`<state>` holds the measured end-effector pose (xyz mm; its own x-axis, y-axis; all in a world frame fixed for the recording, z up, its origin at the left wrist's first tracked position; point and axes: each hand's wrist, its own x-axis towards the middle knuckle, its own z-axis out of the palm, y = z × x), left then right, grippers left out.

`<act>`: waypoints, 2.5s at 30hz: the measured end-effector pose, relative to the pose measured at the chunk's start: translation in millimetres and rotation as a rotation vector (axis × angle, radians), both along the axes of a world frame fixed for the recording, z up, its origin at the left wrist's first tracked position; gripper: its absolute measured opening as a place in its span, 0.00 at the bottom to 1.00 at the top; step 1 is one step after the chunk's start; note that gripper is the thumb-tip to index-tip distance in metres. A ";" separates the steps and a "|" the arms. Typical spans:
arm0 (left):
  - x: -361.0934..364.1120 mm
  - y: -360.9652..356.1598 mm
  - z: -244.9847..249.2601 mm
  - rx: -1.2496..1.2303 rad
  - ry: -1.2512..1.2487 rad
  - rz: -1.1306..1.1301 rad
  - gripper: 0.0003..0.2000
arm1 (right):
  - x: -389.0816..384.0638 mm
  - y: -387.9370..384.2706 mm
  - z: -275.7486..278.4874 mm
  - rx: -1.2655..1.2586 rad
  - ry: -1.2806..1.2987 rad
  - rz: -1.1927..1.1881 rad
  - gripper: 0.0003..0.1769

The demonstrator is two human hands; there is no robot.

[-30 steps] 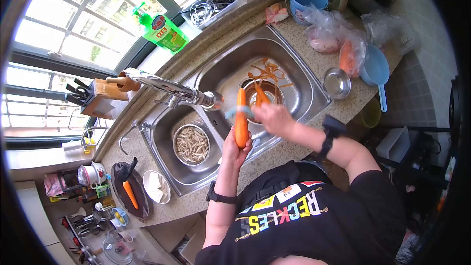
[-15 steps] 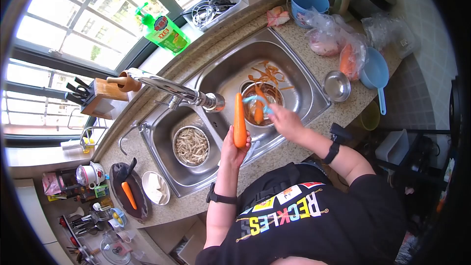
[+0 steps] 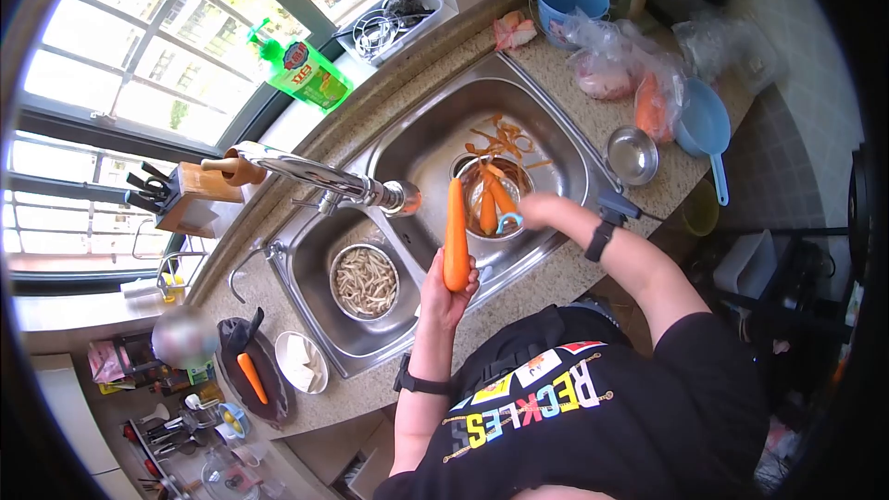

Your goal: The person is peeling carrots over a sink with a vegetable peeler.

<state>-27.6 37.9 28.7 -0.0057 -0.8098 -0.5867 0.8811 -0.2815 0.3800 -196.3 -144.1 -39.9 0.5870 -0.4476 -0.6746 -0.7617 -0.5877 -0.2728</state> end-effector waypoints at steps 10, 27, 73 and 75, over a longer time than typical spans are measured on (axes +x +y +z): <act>-0.2 -15.7 -13.1 0.037 -0.105 0.089 0.16 | -2.6 69.0 85.6 -0.373 -0.798 -0.260 0.12; -0.9 -2.5 -3.5 0.028 0.008 0.028 0.23 | -7.9 13.2 43.0 -0.317 -0.545 -0.360 0.11; 0.5 0.9 0.6 0.023 0.075 0.006 0.21 | -13.2 40.7 51.6 -0.248 -0.530 -0.394 0.12; 2.6 -0.2 -5.4 -0.047 0.152 0.010 0.19 | -8.5 60.7 62.6 -0.331 -0.858 -0.380 0.14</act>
